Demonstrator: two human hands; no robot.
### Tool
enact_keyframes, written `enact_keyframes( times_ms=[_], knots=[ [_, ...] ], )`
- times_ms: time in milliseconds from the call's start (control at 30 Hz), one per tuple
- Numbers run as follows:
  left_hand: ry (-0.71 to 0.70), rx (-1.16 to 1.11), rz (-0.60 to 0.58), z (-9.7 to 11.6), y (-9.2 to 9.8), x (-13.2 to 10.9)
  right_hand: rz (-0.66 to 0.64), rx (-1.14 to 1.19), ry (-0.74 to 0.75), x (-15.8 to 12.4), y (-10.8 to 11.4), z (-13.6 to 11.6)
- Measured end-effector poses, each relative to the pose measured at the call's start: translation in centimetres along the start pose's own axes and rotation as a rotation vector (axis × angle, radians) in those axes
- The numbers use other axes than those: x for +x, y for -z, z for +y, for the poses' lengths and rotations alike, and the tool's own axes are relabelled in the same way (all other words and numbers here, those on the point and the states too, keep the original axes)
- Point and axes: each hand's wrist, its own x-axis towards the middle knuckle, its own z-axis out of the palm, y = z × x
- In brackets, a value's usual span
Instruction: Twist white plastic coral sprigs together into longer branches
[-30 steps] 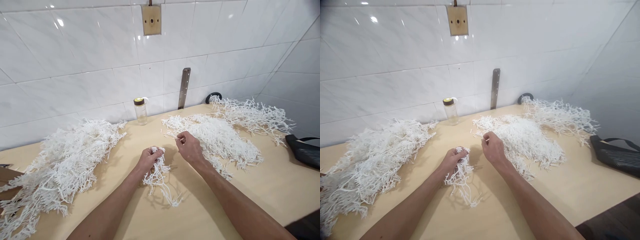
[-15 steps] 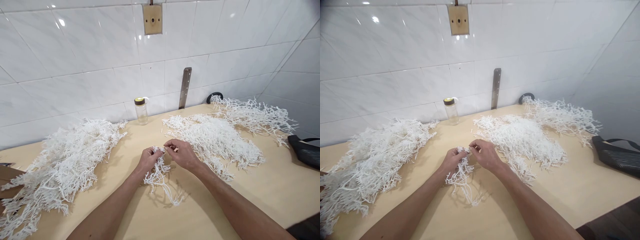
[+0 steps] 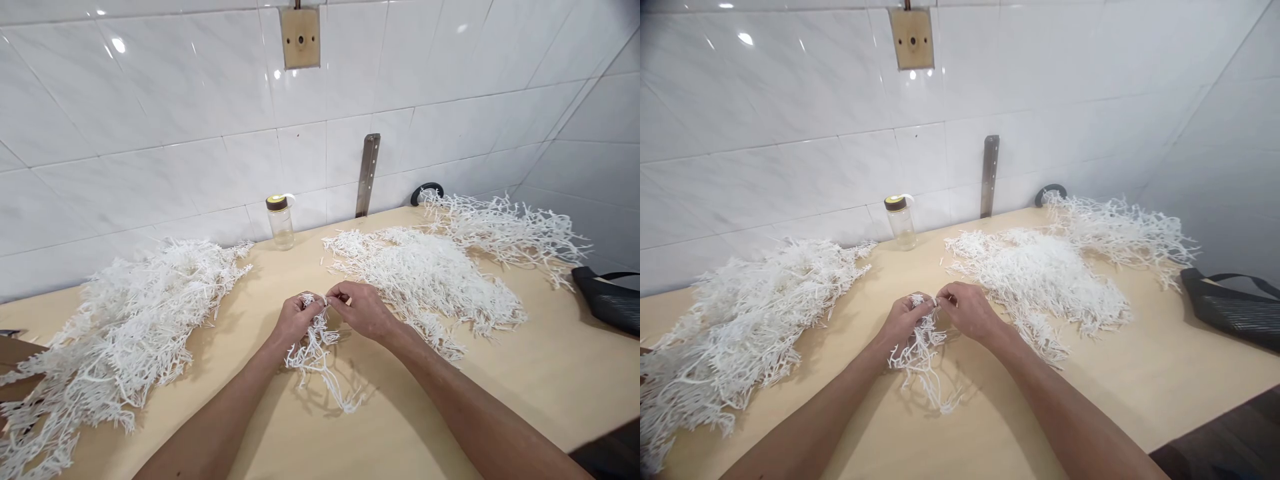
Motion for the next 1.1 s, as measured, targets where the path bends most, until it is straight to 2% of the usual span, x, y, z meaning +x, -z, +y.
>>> enact_keyframes(
  times_ms=[300,567,700,800,900,1000,1100],
  knots=[
    [-0.071,0.048,-0.021,-0.8,0.3,0.5,-0.12,0.009,-0.042,0.1,0.6,0.0],
    [-0.029,0.053,-0.036,0.0,-0.1,0.0,-0.08,-0.047,-0.081,-0.4,-0.5,0.4],
    [-0.007,0.052,-0.052,0.4,-0.2,-0.3,-0.05,-0.084,-0.04,-0.4,-1.0,0.1],
    [0.01,0.029,-0.066,0.2,0.0,-0.5,0.023,-0.141,-0.048,-0.2,-1.0,0.7],
    [0.003,-0.001,-0.081,-0.3,0.0,-0.5,0.184,-0.221,-0.134,0.3,-0.1,2.1],
    [-0.031,-0.031,-0.035,-0.6,-0.2,-0.3,0.325,-0.277,-0.185,0.7,1.0,3.6],
    [-0.037,-0.067,0.031,-0.8,-0.2,-0.1,0.416,-0.27,-0.141,0.8,1.4,3.7]
  ],
)
